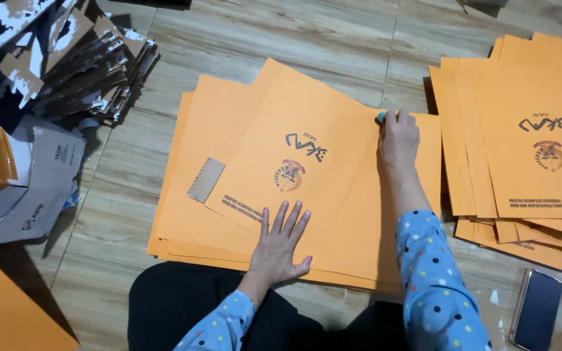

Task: Applying adhesive strips to the spine of orange folders and stacking them

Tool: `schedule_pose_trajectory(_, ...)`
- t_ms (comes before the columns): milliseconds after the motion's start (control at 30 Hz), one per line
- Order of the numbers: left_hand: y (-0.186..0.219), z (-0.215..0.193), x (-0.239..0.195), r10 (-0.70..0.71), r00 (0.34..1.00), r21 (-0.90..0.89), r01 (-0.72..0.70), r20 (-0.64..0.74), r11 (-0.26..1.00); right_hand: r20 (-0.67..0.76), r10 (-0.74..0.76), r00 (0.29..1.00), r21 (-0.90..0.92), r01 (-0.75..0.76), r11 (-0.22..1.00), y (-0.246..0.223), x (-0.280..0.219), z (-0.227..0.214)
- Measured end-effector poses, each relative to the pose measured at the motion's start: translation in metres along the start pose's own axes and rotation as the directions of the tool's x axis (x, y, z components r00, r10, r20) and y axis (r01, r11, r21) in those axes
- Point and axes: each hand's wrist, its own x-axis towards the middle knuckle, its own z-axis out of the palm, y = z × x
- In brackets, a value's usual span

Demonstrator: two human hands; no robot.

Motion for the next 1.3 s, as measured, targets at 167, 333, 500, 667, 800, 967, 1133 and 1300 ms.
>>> schedule_pose_trajectory(167,-0.001,0.001,0.001,-0.006,1.000,0.015,0.006,-0.013,1.000,0.129,0.123,0.984,0.001,-0.124,0.992,0.028,0.006,0.046)
schedule_pose_trajectory(333,0.000,0.005,-0.003,-0.014,1.000,0.018,0.015,-0.014,1.000,0.441,0.379,0.814,0.261,-0.520,0.813,0.018,0.008,-0.006)
schedule_pose_trajectory(500,-0.001,0.005,-0.002,-0.024,0.999,-0.026,0.023,-0.027,0.999,0.555,0.306,0.773,0.322,-0.540,0.778,-0.001,-0.041,-0.087)
schedule_pose_trajectory(667,0.000,0.007,-0.008,-0.023,0.999,-0.045,0.021,-0.026,0.999,0.786,0.092,0.612,0.299,-0.506,0.809,-0.041,-0.125,-0.180)
schedule_pose_trajectory(800,-0.001,0.013,-0.010,-0.026,0.999,-0.052,0.024,-0.042,0.998,0.822,-0.262,0.506,0.487,-0.386,0.783,-0.109,-0.172,-0.223)
schedule_pose_trajectory(967,-0.010,0.004,-0.019,-0.169,0.977,-0.229,0.137,-0.127,0.964,0.823,-0.356,0.443,0.531,-0.375,0.760,-0.137,-0.181,-0.222)
schedule_pose_trajectory(1133,-0.056,-0.052,-0.020,-0.638,0.758,-0.109,0.628,-0.138,0.770,0.967,0.158,0.198,0.245,-0.890,-0.385,-0.130,-0.175,-0.173)
schedule_pose_trajectory(1300,-0.104,-0.008,-0.039,-0.604,0.797,-0.031,0.603,-0.025,0.797,0.971,0.212,0.112,0.205,-0.846,-0.492,-0.155,-0.185,-0.130)
